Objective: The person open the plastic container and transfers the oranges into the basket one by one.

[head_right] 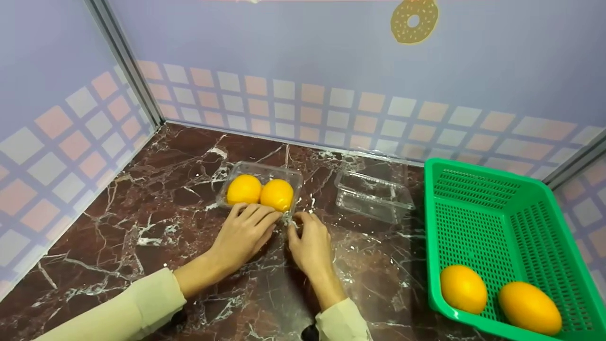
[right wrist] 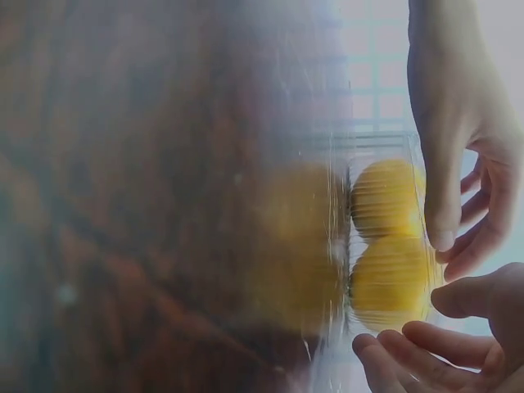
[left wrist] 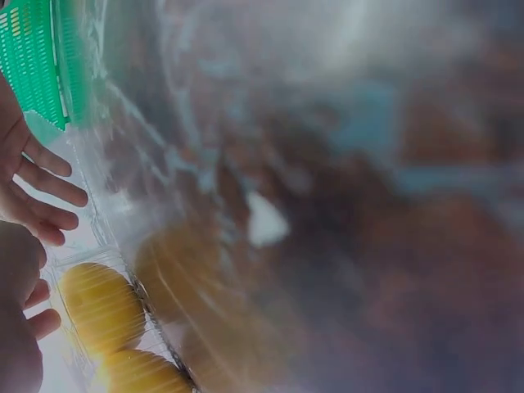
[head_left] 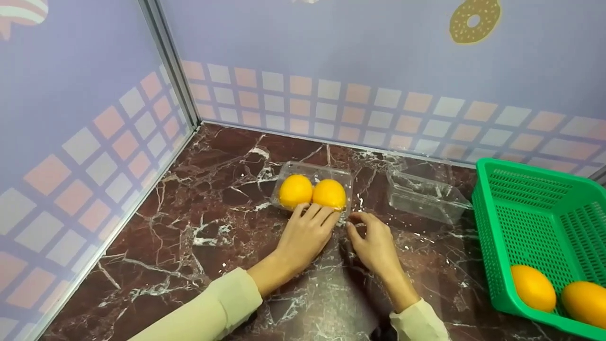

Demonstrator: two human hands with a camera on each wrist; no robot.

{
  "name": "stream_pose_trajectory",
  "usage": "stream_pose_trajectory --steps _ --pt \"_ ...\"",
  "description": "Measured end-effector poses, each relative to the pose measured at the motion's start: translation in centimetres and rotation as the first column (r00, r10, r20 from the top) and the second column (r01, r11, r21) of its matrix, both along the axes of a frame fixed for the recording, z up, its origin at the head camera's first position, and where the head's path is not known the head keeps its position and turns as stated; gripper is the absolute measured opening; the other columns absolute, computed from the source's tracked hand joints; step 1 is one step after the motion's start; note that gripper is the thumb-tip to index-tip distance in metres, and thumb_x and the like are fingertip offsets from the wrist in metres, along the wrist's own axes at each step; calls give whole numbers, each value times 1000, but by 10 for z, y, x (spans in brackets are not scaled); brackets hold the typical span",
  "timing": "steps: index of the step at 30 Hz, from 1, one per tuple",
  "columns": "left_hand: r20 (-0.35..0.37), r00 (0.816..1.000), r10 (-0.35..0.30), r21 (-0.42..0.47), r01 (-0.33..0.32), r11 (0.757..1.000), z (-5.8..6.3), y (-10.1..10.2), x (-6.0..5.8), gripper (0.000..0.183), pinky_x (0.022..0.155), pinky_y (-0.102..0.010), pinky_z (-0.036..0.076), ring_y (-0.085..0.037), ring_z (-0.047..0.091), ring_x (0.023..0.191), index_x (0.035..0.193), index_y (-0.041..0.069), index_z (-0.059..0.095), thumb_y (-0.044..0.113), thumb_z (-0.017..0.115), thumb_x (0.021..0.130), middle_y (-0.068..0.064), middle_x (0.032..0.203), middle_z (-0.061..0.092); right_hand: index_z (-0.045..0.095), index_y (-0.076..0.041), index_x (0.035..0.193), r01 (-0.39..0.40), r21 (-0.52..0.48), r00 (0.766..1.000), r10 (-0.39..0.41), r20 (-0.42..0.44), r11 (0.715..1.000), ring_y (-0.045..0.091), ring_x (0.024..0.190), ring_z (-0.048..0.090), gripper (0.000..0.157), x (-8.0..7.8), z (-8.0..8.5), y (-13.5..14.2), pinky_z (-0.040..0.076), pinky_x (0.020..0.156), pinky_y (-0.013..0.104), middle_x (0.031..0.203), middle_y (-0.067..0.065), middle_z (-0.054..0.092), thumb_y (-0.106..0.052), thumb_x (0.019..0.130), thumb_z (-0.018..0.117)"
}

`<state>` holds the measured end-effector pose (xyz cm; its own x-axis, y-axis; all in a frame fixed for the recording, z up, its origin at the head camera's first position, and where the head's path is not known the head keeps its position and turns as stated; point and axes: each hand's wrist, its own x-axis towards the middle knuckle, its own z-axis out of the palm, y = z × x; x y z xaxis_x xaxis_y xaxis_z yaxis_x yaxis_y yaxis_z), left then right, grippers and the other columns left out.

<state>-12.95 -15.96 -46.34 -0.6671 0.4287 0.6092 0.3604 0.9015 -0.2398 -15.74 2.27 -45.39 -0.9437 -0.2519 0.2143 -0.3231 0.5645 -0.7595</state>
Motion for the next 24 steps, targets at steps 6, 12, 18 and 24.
stream_pose_trajectory --steps 6,12,18,24 --pt "-11 1000 20 15 -20 1000 2 3 -5 19 93 -35 49 -17 61 98 113 19 74 19 72 94 5 107 71 75 0 118 0 -16 1000 -1 -5 1000 32 97 77 22 -2 -2 -1 61 93 51 116 19 77 -8 99 70" --pt "-32 999 19 59 -17 998 1 4 -8 14 92 -37 49 -18 61 92 106 18 73 18 75 92 3 100 69 75 0 117 14 -77 997 -7 82 997 26 87 77 20 -5 -2 -4 64 84 45 107 16 79 -9 100 69" --pt "-19 1000 11 82 -10 997 2 6 -10 18 94 -38 49 -19 62 92 106 21 74 21 79 89 4 100 69 72 4 114 64 -260 960 11 279 964 27 75 76 17 -7 -1 -6 66 68 37 102 21 76 -6 102 65" --pt "-8 1000 20 86 -20 996 3 8 -13 13 93 -38 49 -19 61 91 102 21 74 23 79 90 4 97 69 67 9 115 127 -427 901 77 427 895 25 83 75 17 -8 -2 -10 66 69 33 108 25 73 -3 105 61"
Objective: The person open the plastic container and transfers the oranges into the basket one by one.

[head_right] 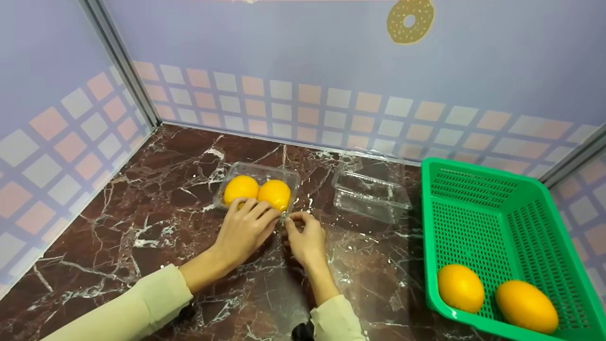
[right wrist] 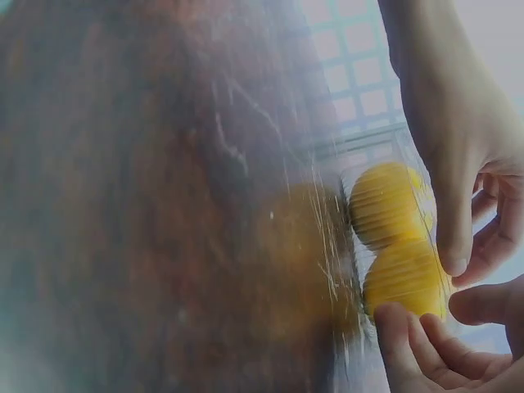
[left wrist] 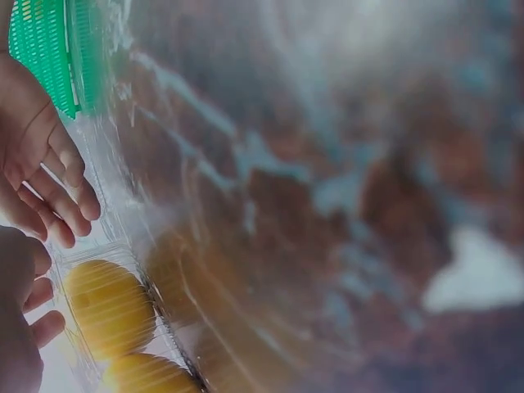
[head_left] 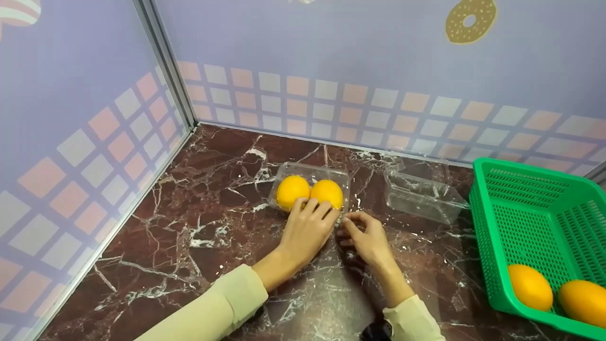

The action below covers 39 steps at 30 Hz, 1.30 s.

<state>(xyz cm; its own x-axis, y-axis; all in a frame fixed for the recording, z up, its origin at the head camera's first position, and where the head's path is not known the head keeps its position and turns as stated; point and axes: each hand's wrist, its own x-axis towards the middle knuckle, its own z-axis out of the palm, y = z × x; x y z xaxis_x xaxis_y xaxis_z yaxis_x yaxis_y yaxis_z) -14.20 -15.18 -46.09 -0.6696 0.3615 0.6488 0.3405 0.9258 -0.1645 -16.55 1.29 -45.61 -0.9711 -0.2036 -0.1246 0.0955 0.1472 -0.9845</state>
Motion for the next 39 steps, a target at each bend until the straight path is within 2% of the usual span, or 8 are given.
stream_pose_trajectory --steps 4,8,13,19,27,33,39 --pt "5 1000 9 -6 -9 1000 1 1 -1 8 93 -38 49 -18 61 89 100 20 75 23 76 92 5 95 68 65 9 119 2 -149 991 18 129 989 21 85 74 19 0 -1 -3 65 72 30 108 21 73 -2 107 56" --pt "25 999 25 -27 -25 999 4 2 0 9 93 -38 49 -18 62 90 102 21 76 23 71 95 5 96 69 64 8 122 56 -275 969 14 245 960 18 85 73 21 1 -3 -6 64 74 28 107 14 72 -5 108 55" --pt "29 999 16 -25 -16 1000 7 4 -2 10 93 -37 49 -17 63 90 101 21 78 20 75 92 6 96 70 63 4 120 133 -341 958 -33 285 931 15 82 73 18 4 -2 -9 61 70 24 102 6 73 -8 107 58" --pt "22 1000 -3 -28 3 1000 7 6 -4 11 93 -38 50 -18 64 91 101 20 78 20 78 90 5 95 70 67 -1 112 179 -362 956 -74 285 915 12 77 72 12 6 -3 -10 58 64 21 94 1 74 -9 107 59" --pt "3 1000 -2 -23 2 1000 13 3 -2 17 92 -37 52 -18 65 92 102 17 74 15 81 87 2 97 70 72 -4 102 216 -353 952 -117 281 910 10 75 72 16 7 -3 -17 57 62 19 90 0 73 -9 105 57" --pt "44 999 -14 -16 15 1000 21 5 -5 16 94 -37 53 -17 66 96 105 18 76 18 80 90 2 101 72 71 -5 99 257 -353 943 -154 294 900 11 74 71 17 6 -4 -17 58 61 20 92 2 72 -10 105 56" --pt "85 995 -44 -53 48 997 17 4 -1 15 89 -34 54 -17 65 97 109 21 77 18 73 94 3 104 72 68 -3 102 285 -347 933 -176 314 893 12 73 71 15 8 -5 -14 57 61 21 93 4 71 -10 104 55"
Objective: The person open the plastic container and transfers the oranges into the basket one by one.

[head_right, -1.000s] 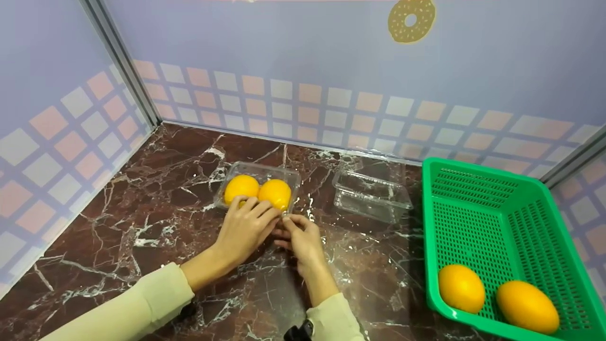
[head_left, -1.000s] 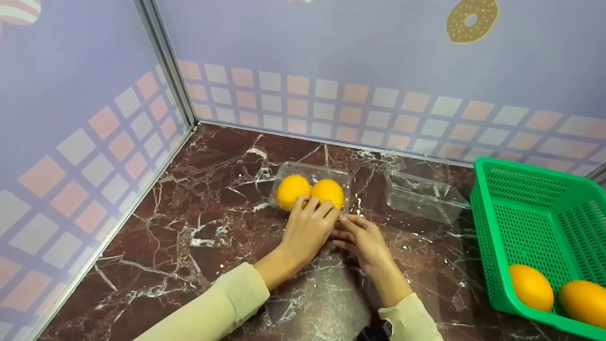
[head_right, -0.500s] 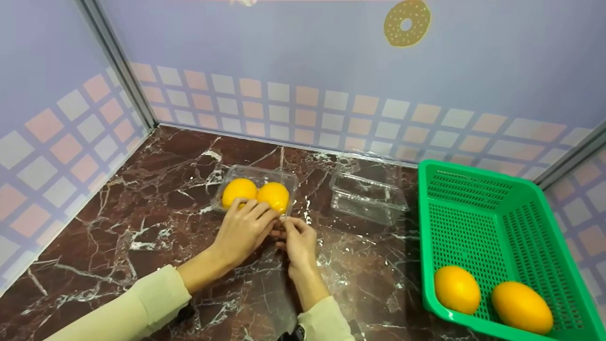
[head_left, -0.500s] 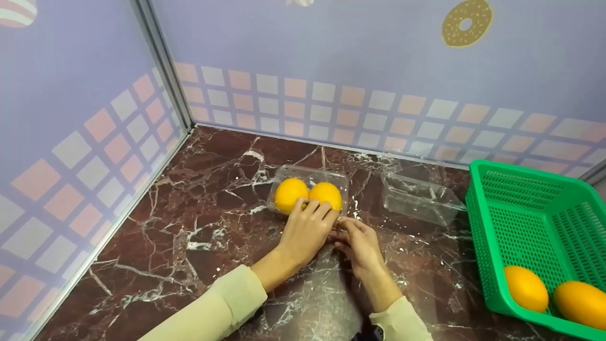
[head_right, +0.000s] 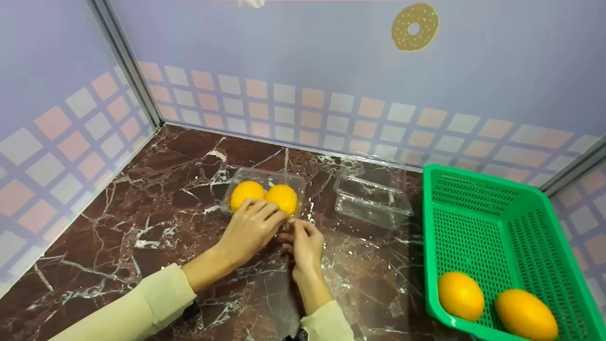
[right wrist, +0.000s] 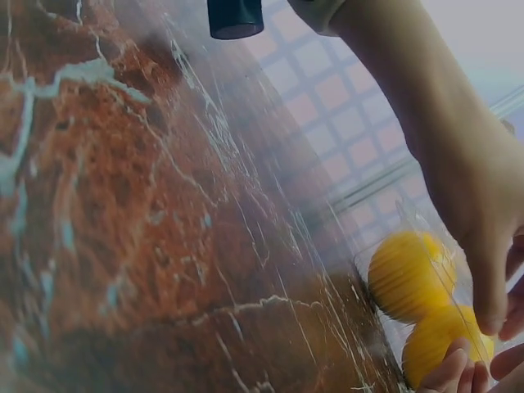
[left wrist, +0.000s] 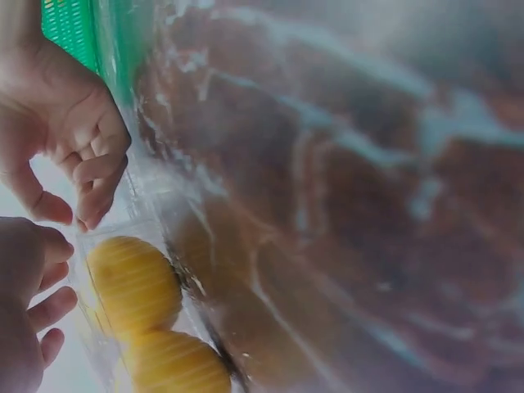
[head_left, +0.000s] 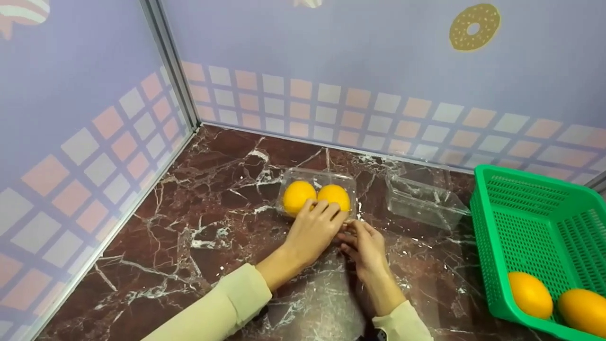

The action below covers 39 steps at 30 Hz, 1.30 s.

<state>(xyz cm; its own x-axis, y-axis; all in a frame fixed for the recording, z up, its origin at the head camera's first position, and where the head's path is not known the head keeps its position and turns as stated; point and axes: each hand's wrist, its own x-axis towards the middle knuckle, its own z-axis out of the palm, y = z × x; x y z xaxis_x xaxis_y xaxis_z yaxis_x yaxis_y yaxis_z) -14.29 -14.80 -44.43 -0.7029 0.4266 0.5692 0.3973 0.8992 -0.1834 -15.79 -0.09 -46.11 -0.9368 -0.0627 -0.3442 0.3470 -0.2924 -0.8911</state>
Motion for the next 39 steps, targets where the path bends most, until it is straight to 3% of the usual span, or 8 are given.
stream_pose_trajectory --steps 5,24,33,39 --pt "20 1000 -6 6 5 1000 -3 -10 2 21 86 -33 56 -17 66 98 111 18 75 8 73 93 1 107 72 65 -1 104 18 -6 1000 -18 10 1000 11 72 69 12 0 -1 3 57 60 21 93 6 71 -9 103 57" --pt "101 994 -43 160 26 987 -6 -52 8 23 81 -37 60 -24 64 100 111 10 72 -3 73 92 -6 108 70 65 -3 95 62 -3 997 -62 54 998 11 69 66 11 -5 1 12 54 58 20 87 4 69 -8 99 56" --pt "103 993 -57 203 35 979 -7 -55 7 15 73 -34 54 -23 60 93 107 10 70 6 75 93 -6 104 67 63 -5 88 101 -2 992 -100 76 995 11 68 63 15 -6 0 23 50 56 19 84 5 65 -11 98 54" --pt "90 995 -41 192 23 981 -7 -56 4 10 71 -33 51 -22 59 90 105 8 71 8 74 95 -6 102 67 60 -5 90 57 -16 994 -56 92 998 12 68 63 12 -8 1 33 52 59 22 81 3 63 -10 98 52"
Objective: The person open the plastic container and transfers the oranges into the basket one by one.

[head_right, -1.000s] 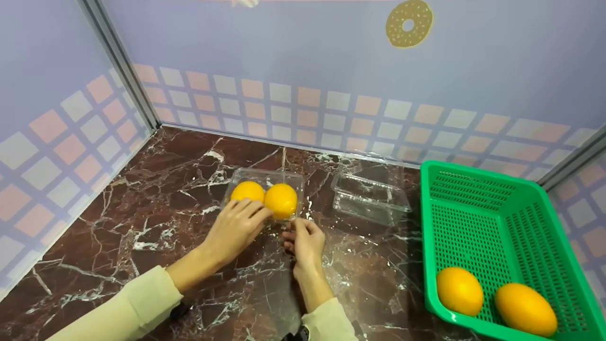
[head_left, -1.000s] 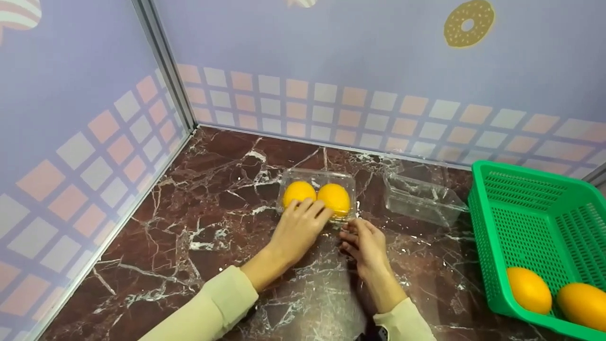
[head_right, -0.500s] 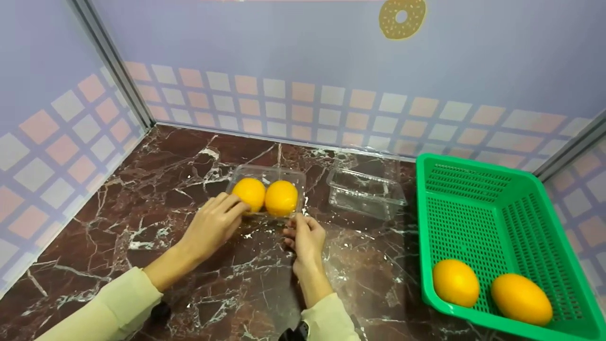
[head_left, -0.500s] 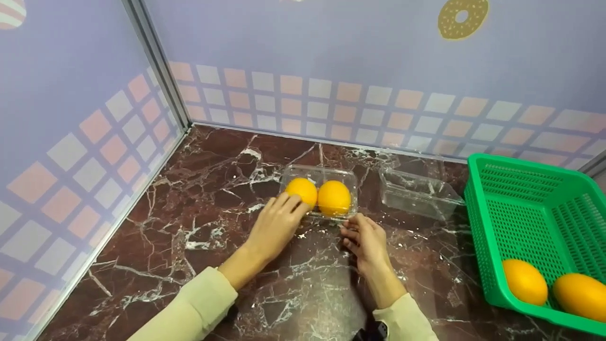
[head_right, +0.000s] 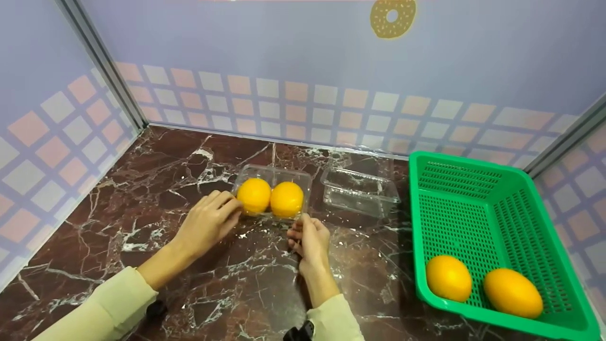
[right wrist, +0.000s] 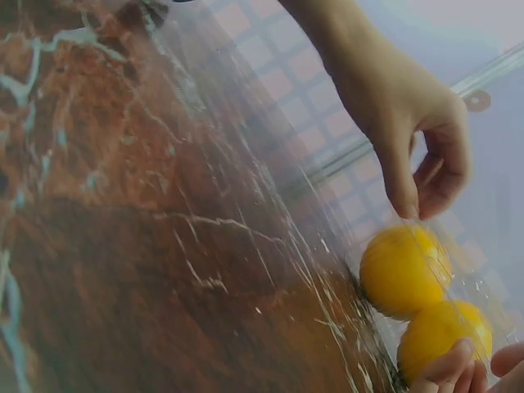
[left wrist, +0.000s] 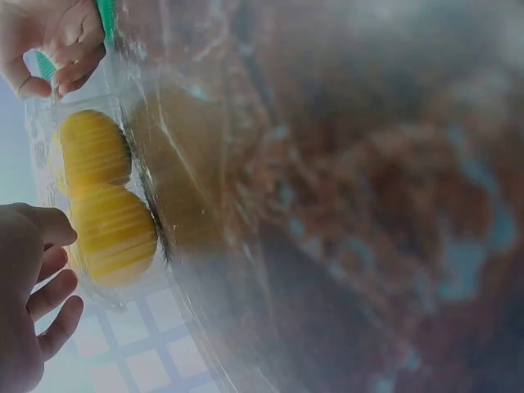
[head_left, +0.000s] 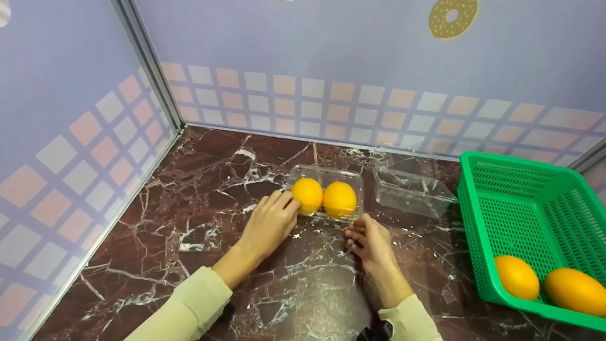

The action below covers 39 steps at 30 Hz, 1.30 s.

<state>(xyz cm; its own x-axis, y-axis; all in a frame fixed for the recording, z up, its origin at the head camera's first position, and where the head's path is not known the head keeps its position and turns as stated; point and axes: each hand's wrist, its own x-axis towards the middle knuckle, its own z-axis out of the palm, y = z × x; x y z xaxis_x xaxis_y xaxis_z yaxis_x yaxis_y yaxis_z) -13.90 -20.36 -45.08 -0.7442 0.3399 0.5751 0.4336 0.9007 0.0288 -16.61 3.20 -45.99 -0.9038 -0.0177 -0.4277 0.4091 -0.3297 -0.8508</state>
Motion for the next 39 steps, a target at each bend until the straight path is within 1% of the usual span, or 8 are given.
stream_pose_trajectory --steps 8,13,15,18,22,28,35,39 --pt "-45 999 16 -71 -19 997 0 3 -3 8 73 -34 52 -24 61 93 104 7 70 12 72 97 -6 99 66 59 -7 86 -41 17 999 41 16 999 14 67 61 15 -1 1 12 52 61 22 78 1 59 -12 97 52" --pt "-49 999 18 -75 -22 997 0 1 -2 6 73 -34 53 -24 62 94 103 7 70 11 70 99 -5 100 66 57 -11 82 -169 0 986 169 13 986 16 68 58 18 -1 0 13 51 63 25 72 -1 54 -13 98 50" --pt "-29 999 17 -67 -19 998 1 0 -2 6 74 -34 54 -24 62 94 104 6 70 11 67 101 -5 101 67 57 -11 85 -234 5 972 234 -1 972 17 69 58 16 -1 -1 12 51 64 26 72 -1 54 -12 100 51" --pt "6 1000 20 -59 -20 998 3 -2 -1 9 76 -34 55 -23 62 96 106 6 71 11 64 103 -5 104 68 59 -10 89 -277 18 961 277 -21 961 16 71 59 14 0 -3 9 52 66 26 74 0 56 -9 102 55" --pt "28 1000 13 -45 -11 999 4 -3 0 10 78 -35 58 -23 61 96 107 5 71 10 63 103 -7 105 67 67 -5 103 -262 20 965 262 -14 965 14 70 62 8 2 -4 6 54 63 23 77 1 63 -9 103 60" --pt "33 999 -36 -17 37 999 4 3 -4 10 82 -37 59 -24 59 93 106 5 70 12 64 103 -6 102 64 67 5 131 -262 25 965 262 -18 965 13 72 68 34 5 -6 -7 55 60 21 83 2 71 -15 104 64" --pt "65 997 -40 -4 40 999 3 3 -2 11 86 -36 59 -23 59 95 109 5 71 2 67 98 -7 104 64 65 5 135 -319 -5 946 318 -55 948 13 72 70 38 11 -7 -44 56 59 21 86 4 74 -18 105 65" --pt "73 995 -69 15 68 998 3 3 0 18 84 -35 59 -23 58 94 108 5 71 -5 68 94 -6 103 62 66 6 133 -312 -14 948 310 -72 950 11 68 68 36 16 -7 -63 55 57 20 82 2 72 -18 106 62"
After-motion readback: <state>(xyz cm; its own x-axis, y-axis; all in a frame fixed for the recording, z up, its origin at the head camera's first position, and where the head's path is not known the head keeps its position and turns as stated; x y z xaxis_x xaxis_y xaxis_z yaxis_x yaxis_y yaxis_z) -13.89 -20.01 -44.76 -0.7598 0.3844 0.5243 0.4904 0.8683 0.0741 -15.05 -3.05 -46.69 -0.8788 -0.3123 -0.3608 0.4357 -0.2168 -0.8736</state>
